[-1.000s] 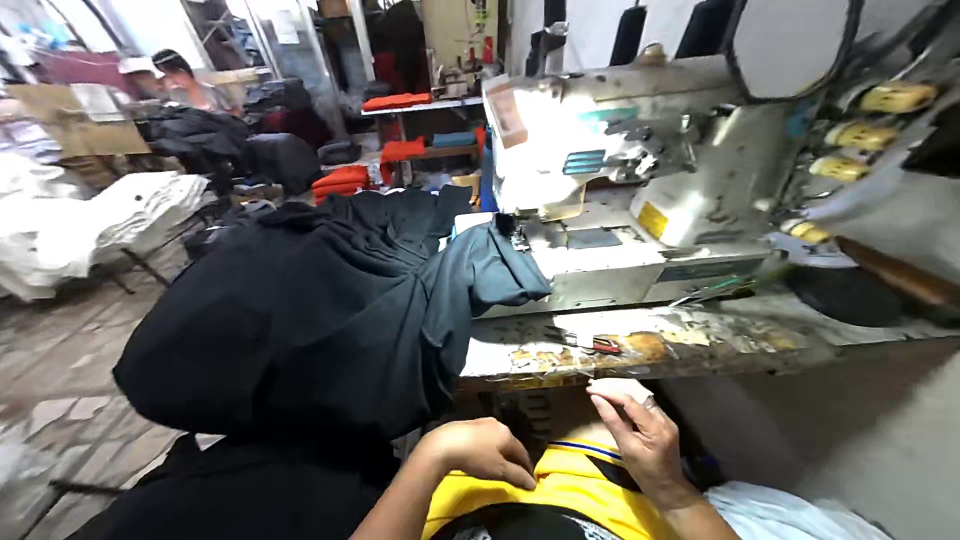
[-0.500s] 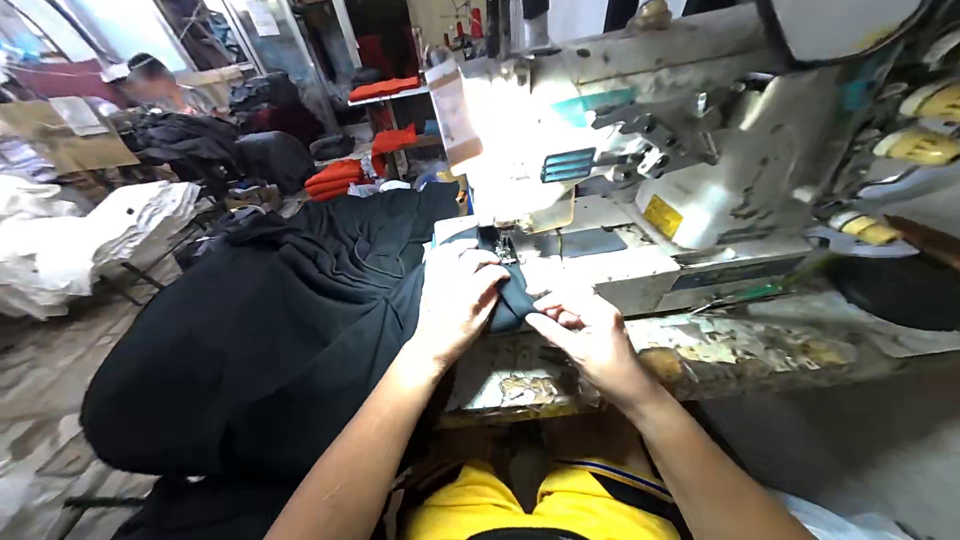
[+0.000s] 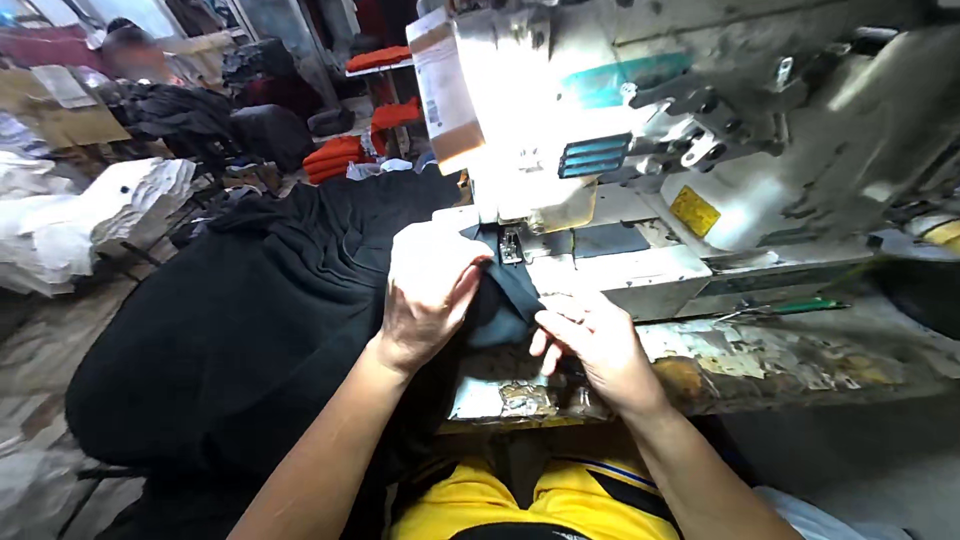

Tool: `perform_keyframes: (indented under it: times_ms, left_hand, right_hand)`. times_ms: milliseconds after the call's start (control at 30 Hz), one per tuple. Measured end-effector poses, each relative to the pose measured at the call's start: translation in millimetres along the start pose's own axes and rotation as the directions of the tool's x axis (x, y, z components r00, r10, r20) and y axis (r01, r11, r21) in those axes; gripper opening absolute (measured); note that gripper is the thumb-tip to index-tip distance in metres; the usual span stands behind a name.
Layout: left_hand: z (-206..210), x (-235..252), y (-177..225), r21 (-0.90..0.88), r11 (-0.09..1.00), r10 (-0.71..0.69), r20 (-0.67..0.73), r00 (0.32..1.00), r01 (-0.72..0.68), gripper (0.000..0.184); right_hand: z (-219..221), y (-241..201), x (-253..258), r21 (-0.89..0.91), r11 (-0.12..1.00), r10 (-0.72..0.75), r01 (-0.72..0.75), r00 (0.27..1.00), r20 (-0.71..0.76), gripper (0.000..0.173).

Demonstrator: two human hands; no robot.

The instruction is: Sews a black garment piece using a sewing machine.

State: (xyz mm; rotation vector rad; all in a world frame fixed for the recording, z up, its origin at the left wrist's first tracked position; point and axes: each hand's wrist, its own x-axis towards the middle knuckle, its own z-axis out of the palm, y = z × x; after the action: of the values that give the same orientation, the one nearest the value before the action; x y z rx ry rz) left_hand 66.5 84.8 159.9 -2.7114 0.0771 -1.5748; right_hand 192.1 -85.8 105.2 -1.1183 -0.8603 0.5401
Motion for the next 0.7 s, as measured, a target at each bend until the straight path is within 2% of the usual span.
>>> perform_keyframes:
  times_ms: [100, 200, 267, 333, 400, 467, 533, 633, 700]
  left_hand:
    - [3.4, 2.7, -6.5, 0.017, 1.000, -0.003, 0.023, 1.000, 0.003, 0.014]
    - [3.1, 8.4, -3.0, -0.026, 0.999, -0.033, -0.074, 0.997, 0.031, 0.011]
    - [6.0, 9.6, 1.0, -0.038, 0.999, -0.002, -0.115, 0.993, -0.002, 0.012]
    - [12.4, 4.7, 3.2, -0.055, 0.997, 0.039, -0.103, 0.994, -0.045, 0.012]
    - [15.5, -2.3, 7.1, -0.079, 0.993, 0.080, -0.075, 0.994, -0.086, 0.014]
    - [11.9, -5.6, 16.7, -0.134, 0.982, 0.121, -0.070, 0.990, -0.130, 0.015]
    - [8.5, -9.0, 27.6, -0.183, 0.963, 0.189, -0.066, 0.980, -0.199, 0.014]
    - [5.0, -18.4, 30.7, -0.193, 0.949, 0.253, 0.002, 0.967, -0.248, 0.014]
    - [4.2, -18.0, 30.3, -0.209, 0.958, 0.196, -0.016, 0.980, -0.195, 0.018]
  right_hand:
    - [1.6, -0.1, 1.4, -0.006, 1.000, -0.010, 0.010, 1.000, -0.007, 0.026]
    - [2.0, -0.9, -1.6, -0.049, 0.999, -0.011, 0.010, 1.000, -0.020, 0.029]
    - [2.7, -1.3, -3.5, -0.093, 0.995, 0.032, -0.034, 0.999, -0.026, 0.031]
    - [1.8, -0.5, -6.1, -0.141, 0.986, 0.083, -0.084, 0.996, -0.010, 0.027]
    - [-0.7, -2.9, -10.6, -0.172, 0.979, 0.126, -0.110, 0.988, 0.089, 0.012]
    - [-3.7, -0.6, -19.1, -0.139, 0.990, 0.057, -0.026, 0.973, 0.225, 0.015]
    - [-7.4, 7.8, -31.9, -0.064, 0.995, -0.051, 0.073, 0.954, 0.295, 0.022]
    - [-9.5, 13.7, -50.5, -0.048, 0.989, -0.122, 0.140, 0.955, 0.272, 0.022]
    - [-10.6, 14.0, -58.3, -0.064, 0.987, -0.128, 0.148, 0.961, 0.245, 0.021]
